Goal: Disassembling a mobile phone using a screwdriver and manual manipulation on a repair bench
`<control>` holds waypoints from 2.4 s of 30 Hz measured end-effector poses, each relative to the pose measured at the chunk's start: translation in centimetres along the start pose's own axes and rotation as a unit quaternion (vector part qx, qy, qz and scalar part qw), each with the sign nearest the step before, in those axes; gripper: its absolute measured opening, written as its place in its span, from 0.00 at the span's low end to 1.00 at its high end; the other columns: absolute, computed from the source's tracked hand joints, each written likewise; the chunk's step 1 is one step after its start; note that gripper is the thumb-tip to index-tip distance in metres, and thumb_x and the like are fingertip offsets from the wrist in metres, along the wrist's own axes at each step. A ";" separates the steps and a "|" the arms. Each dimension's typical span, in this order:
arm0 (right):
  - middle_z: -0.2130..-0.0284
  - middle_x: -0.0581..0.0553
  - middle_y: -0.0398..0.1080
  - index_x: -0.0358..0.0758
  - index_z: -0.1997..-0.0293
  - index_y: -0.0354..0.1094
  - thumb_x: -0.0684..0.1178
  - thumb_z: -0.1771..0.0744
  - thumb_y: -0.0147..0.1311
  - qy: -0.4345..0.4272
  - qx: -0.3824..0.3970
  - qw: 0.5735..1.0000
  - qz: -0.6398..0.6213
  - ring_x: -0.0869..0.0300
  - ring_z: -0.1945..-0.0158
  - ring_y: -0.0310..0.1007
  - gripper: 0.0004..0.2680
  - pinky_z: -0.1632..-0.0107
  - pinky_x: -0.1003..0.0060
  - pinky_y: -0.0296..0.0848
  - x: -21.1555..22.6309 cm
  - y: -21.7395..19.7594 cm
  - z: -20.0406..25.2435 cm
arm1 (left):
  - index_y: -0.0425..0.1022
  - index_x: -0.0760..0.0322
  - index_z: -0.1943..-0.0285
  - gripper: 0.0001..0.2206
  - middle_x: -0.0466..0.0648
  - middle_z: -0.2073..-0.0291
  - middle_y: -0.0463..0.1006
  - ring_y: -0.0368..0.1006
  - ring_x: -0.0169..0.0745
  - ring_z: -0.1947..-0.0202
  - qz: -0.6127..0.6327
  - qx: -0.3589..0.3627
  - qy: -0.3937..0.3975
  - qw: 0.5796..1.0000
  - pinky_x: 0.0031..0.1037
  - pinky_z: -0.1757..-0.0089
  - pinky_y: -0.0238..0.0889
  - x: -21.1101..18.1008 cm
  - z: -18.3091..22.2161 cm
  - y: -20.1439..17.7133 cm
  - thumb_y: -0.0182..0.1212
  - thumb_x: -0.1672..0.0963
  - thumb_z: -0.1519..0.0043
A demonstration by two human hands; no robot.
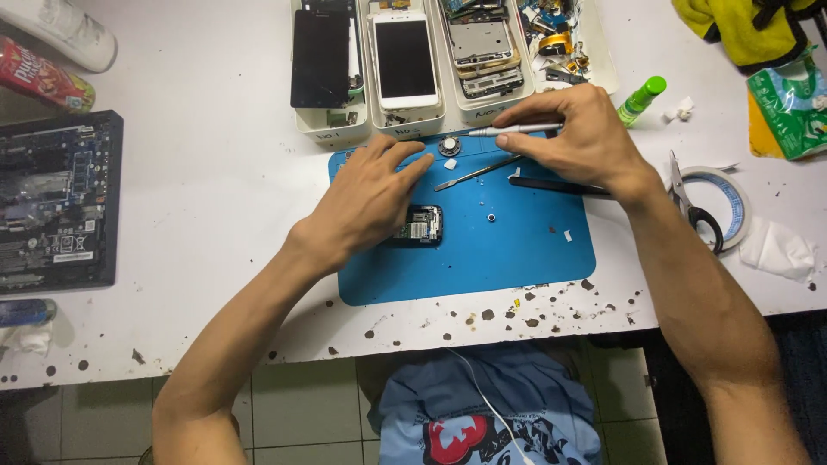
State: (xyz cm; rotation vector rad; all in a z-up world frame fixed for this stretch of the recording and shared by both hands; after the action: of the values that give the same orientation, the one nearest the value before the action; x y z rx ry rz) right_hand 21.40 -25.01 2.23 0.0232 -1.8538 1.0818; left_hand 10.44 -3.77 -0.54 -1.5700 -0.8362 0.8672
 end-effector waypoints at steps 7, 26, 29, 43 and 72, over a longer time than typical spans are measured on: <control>0.57 0.39 0.80 0.36 0.51 0.78 0.44 0.33 0.63 0.003 -0.002 1.000 0.030 0.53 0.54 0.82 0.08 0.50 0.61 0.82 0.4 1.6 -0.1 | 0.68 0.68 0.31 0.19 0.60 0.38 0.70 0.64 0.58 0.46 0.017 0.018 -0.001 1.000 0.46 0.54 0.64 -0.6 -1.9 1.6 0.46 0.54 0.29; 0.69 0.36 0.77 0.35 0.57 0.78 0.38 0.33 0.66 -0.037 -0.049 0.994 -0.086 0.58 0.66 0.74 0.04 0.61 0.64 0.74 4.2 -0.6 1.2 | 0.75 0.67 0.37 0.14 0.59 0.48 0.77 0.72 0.56 0.46 0.085 -0.113 -0.045 0.989 0.37 0.51 0.67 3.0 3.3 -5.8 0.55 0.60 0.31; 0.71 0.35 0.78 0.34 0.58 0.79 0.39 0.35 0.67 -0.051 -0.030 0.994 -0.091 0.57 0.69 0.75 0.04 0.63 0.64 0.75 4.3 1.0 0.5 | 0.75 0.71 0.38 0.16 0.63 0.48 0.78 0.73 0.60 0.45 0.148 -0.104 -0.072 0.981 0.40 0.49 0.68 4.3 5.8 -6.8 0.60 0.58 0.33; 0.74 0.39 0.78 0.38 0.64 0.80 0.42 0.36 0.65 -0.124 0.030 0.990 0.056 0.53 0.75 0.77 0.02 0.70 0.61 0.75 5.3 5.9 -3.4 | 0.79 0.60 0.44 0.22 0.50 0.52 0.76 0.72 0.45 0.53 0.107 -0.007 -0.019 0.994 0.39 0.45 0.62 2.7 7.5 -0.7 0.70 0.47 0.43; 0.67 0.30 0.78 0.30 0.51 0.76 0.36 0.29 0.61 -0.118 -0.096 0.980 -0.127 0.47 0.59 0.81 0.04 0.61 0.60 0.79 3.8 7.5 -2.8 | 0.80 0.62 0.46 0.22 0.52 0.57 0.78 0.73 0.46 0.53 0.109 -0.055 0.008 0.992 0.42 0.44 0.62 2.8 7.5 -0.5 0.69 0.47 0.42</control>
State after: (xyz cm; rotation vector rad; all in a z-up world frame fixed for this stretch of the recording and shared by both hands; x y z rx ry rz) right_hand 18.05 -16.99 0.47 0.2797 -2.0936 0.7449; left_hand 5.23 2.28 -1.27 -1.7872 -0.7192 0.9754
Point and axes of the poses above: each hand's wrist, its own z-axis away from the middle knuckle, its own y-axis out of the palm, x = y × z, the point moved 5 cm from there along -z, towards the middle knuckle
